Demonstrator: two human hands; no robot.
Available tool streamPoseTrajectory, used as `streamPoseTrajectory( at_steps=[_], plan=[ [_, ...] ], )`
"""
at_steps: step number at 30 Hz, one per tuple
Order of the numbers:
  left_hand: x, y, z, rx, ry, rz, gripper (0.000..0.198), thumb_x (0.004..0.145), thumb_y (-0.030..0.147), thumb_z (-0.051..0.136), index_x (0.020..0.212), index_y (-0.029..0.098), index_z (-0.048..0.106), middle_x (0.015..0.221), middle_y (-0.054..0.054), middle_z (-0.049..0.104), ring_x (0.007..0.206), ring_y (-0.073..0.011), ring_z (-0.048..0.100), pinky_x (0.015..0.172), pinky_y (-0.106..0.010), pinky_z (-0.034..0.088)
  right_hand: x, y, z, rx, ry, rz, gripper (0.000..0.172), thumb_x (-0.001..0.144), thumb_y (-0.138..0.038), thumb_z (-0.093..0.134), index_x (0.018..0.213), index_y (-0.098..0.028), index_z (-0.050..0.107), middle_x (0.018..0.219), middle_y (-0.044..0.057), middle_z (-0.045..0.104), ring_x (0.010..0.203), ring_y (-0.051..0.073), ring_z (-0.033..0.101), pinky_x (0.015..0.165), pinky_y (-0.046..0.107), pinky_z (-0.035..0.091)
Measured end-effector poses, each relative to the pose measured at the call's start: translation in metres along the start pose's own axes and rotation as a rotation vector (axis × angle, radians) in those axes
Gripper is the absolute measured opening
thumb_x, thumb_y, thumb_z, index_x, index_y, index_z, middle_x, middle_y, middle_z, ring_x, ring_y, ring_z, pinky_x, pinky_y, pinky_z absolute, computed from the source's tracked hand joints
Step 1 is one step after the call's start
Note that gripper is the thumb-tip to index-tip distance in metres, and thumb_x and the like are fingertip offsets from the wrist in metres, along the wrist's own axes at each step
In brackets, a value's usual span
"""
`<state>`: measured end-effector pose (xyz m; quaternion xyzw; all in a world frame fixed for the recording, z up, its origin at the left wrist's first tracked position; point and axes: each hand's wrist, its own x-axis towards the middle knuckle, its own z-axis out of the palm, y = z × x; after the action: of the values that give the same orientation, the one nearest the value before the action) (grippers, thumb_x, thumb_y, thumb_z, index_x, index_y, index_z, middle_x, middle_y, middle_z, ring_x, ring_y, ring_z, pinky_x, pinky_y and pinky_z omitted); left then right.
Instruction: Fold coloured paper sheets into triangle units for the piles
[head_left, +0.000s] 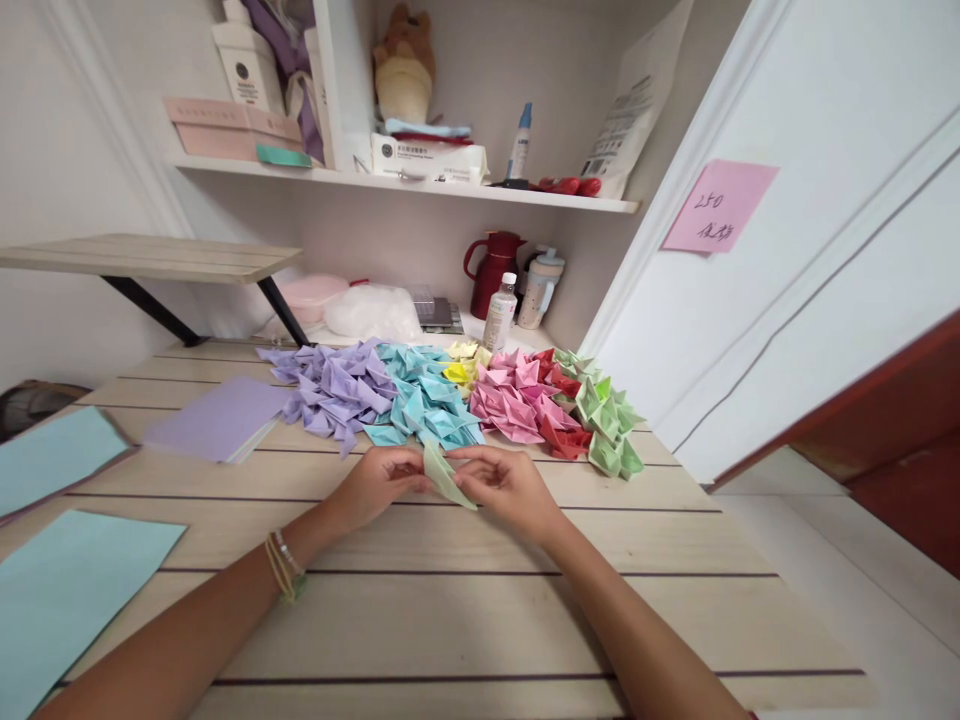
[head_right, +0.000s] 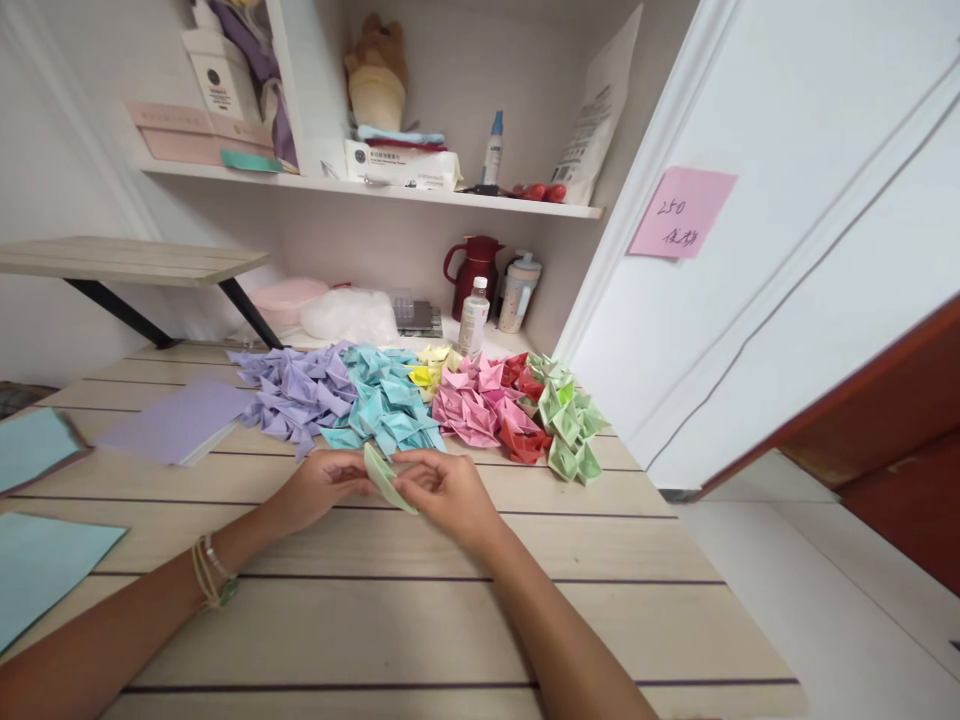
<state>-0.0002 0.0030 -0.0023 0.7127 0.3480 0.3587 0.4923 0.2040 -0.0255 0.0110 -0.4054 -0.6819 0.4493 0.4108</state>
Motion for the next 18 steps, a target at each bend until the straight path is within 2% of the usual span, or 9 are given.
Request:
streamPoseTrajectory(
  at_steps=[3, 8, 11, 14, 18],
  plan=[
    [-0.0007, 0.0003, 0.0013, 0.035, -0.009, 0.017, 0.011, 0.07, 0.025, 0.065, 0.076, 0.017, 0.07, 0.078, -0.005, 0.067, 0.073, -0.0184, 0.061, 0.068, -0.028, 0.048, -0.0001, 0.0001, -0.0032, -0.099, -0.019, -0.012, 0.032, 0.072, -0.025, 0.06, 0.103, -0.017, 0.063, 0.071, 0.003, 0.068, 0.058, 0.013, 0.06, 0.054, 0.023, 0.047],
    [-0.0014, -0.0024, 0.0042, -0.048, -0.049, -0.02, 0.012, 0.065, 0.022, 0.069, 0.076, 0.018, 0.07, 0.076, -0.004, 0.068, 0.071, -0.0178, 0.061, 0.066, -0.027, 0.049, -0.0007, 0.0006, -0.0008, -0.22, -0.03, -0.091, 0.035, 0.071, -0.026, 0.061, 0.105, -0.02, 0.063, 0.062, -0.001, 0.061, 0.051, 0.01, 0.052, 0.05, 0.02, 0.043],
    [-0.0009, -0.0014, 0.0043, -0.024, -0.043, -0.008, 0.012, 0.063, 0.022, 0.071, 0.073, 0.017, 0.071, 0.077, -0.004, 0.069, 0.073, -0.0182, 0.062, 0.067, -0.028, 0.05, -0.0014, 0.0012, 0.0029, -0.235, -0.02, -0.121, 0.027, 0.075, -0.03, 0.057, 0.098, -0.019, 0.065, 0.06, -0.001, 0.06, 0.049, 0.01, 0.049, 0.047, 0.02, 0.04],
    [0.0, 0.0009, 0.0039, -0.151, -0.018, -0.089, 0.016, 0.059, 0.022, 0.074, 0.073, 0.016, 0.069, 0.072, -0.004, 0.068, 0.068, -0.0166, 0.062, 0.063, -0.027, 0.051, -0.0026, 0.0023, 0.0055, -0.205, 0.025, -0.138, 0.019, 0.078, -0.029, 0.053, 0.088, -0.018, 0.065, 0.059, 0.0, 0.059, 0.046, 0.01, 0.048, 0.045, 0.02, 0.038],
    [0.0004, 0.0041, 0.0037, -0.392, 0.019, -0.243, 0.022, 0.056, 0.022, 0.077, 0.072, 0.014, 0.063, 0.065, 0.0, 0.066, 0.059, -0.0124, 0.062, 0.059, -0.025, 0.052, -0.0043, 0.0028, 0.0061, -0.184, 0.087, -0.197, 0.011, 0.074, -0.026, 0.057, 0.078, -0.018, 0.064, 0.056, -0.001, 0.055, 0.046, 0.009, 0.046, 0.044, 0.019, 0.035]
  ],
)
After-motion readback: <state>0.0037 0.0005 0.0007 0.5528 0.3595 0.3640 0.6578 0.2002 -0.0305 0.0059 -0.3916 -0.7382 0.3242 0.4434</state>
